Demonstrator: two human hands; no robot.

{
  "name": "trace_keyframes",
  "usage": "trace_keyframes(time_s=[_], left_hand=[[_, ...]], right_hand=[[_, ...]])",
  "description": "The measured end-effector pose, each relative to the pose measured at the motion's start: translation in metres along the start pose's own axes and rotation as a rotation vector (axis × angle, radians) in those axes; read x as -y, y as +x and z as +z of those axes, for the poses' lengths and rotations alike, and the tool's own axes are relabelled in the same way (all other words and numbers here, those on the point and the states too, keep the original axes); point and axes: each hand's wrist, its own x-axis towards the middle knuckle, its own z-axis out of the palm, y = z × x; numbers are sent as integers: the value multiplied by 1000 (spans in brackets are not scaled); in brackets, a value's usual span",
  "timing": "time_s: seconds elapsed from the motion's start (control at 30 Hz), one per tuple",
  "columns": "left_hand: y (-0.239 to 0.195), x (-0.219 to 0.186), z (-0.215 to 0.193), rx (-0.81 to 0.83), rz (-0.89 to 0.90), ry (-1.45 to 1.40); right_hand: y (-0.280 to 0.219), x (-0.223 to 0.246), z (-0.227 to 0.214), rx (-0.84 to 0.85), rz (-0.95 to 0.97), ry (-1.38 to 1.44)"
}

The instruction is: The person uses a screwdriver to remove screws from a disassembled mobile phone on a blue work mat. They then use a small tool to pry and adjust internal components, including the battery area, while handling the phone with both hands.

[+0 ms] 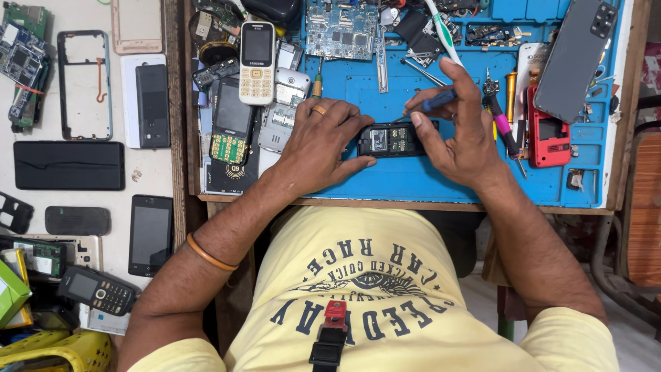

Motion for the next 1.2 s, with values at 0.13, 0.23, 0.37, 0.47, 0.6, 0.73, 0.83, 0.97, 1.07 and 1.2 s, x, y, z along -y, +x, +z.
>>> trace_keyframes(time_s=[0.13,0.23,0.37,0.47,0.6,0.73,0.83,0.97,1.07,1.2], left_hand=[[0,-2,-2,10,-17,-12],[0,-3,-2,15,-19,-11],[0,-3,-2,5,-11,-6],[0,-3,-2,2,-11,0],[0,-2,-3,12,-16,-1],[-1,-3,-3,5,-16,-3],[0,-3,-2,5,-20,0],[0,-2,-1,6,-21,4],[-2,-1,0,2,-13,11],[-1,-2,-1,-3,-13,3]], right_hand=[[2,0,1,10,-4,-23],[3,2,1,7,5,-39],[6,6,0,14,0,-66],[8,8,1,10,-5,-74],[11,10,1,16,-32,-115],[18,11,5,7,-115,-259],[23,12,7,-3,-89,-326],[22,15,6,-29,-66,-338],[21,15,4,-8,-100,-306],[26,16,-5,73,-67,-179]])
